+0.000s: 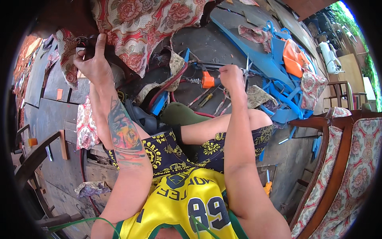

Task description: Reupholstering a wooden chair with floral fabric using staples and scissors.

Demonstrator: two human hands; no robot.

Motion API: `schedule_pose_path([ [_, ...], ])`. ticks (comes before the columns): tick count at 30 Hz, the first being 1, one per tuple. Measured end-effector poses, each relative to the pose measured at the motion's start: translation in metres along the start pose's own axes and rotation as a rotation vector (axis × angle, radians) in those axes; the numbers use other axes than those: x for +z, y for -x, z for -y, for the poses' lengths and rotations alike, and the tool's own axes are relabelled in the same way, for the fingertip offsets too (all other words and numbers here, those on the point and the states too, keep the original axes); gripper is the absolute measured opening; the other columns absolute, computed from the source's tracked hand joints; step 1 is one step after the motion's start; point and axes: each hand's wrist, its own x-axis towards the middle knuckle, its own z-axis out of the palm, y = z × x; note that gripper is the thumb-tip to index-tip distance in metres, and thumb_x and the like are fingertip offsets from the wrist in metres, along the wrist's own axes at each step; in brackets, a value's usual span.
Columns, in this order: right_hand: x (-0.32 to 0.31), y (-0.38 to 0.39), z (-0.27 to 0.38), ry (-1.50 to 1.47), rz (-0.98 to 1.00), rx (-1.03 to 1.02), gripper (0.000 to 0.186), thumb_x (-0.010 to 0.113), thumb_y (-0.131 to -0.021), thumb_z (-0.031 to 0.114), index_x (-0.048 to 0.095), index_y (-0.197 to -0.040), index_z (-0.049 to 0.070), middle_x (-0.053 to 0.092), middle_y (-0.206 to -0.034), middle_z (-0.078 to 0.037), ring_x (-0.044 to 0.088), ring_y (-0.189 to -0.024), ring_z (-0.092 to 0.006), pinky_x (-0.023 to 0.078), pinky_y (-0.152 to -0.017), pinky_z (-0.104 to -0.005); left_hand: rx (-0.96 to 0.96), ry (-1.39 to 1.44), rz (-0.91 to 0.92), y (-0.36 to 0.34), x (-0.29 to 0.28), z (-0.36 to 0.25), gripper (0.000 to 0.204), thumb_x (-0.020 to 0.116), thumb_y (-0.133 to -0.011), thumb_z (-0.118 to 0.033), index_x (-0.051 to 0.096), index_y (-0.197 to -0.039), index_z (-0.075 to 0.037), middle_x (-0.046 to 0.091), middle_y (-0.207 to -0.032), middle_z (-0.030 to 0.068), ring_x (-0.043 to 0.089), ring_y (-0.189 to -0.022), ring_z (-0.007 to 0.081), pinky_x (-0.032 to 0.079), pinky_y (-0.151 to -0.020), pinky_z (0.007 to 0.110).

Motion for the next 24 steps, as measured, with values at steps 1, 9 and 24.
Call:
schedule_pose_path([
  [1,0.001,-0.002,0.000,0.174,0.085,0.034,0.032,0.063,-0.086,0.013,0.079,-0.114,0.011,0.075,-0.111,-0.021,0.071,-0.110,-0.0382,0.053,-0.101,-0.0429,-0.004,0.050,0.007,0.001,0.002,0.000,0.072,0.100,-0.072,-0.023,0.042,-0.110,-0.003,0.060,-0.109,0.0139,0.062,-0.096,0.0209,0.052,-0.090,0.030],
  [9,0.014,0.003,-0.010,0.051,-0.362,0.422,0.043,0.080,-0.081,0.036,0.077,-0.106,0.002,0.073,-0.114,-0.028,0.070,-0.114,-0.0412,0.053,-0.101,-0.0462,0.068,-0.063,-0.018,-0.001,-0.004,0.004,0.064,0.099,-0.074,-0.017,0.045,-0.107,-0.003,0.063,-0.107,0.0123,0.063,-0.093,0.0174,0.054,-0.085,0.028],
  [24,0.016,-0.008,-0.036,0.291,-0.250,0.488,0.069,0.068,-0.092,0.051,0.051,-0.147,0.012,0.055,-0.145,-0.022,0.048,-0.140,-0.0401,0.041,-0.112,-0.0530,-0.019,0.066,0.002,0.002,0.006,0.009,0.056,0.095,-0.076,-0.007,0.044,-0.099,-0.007,0.067,-0.100,0.0104,0.066,-0.084,0.0157,0.058,-0.079,0.026],
])
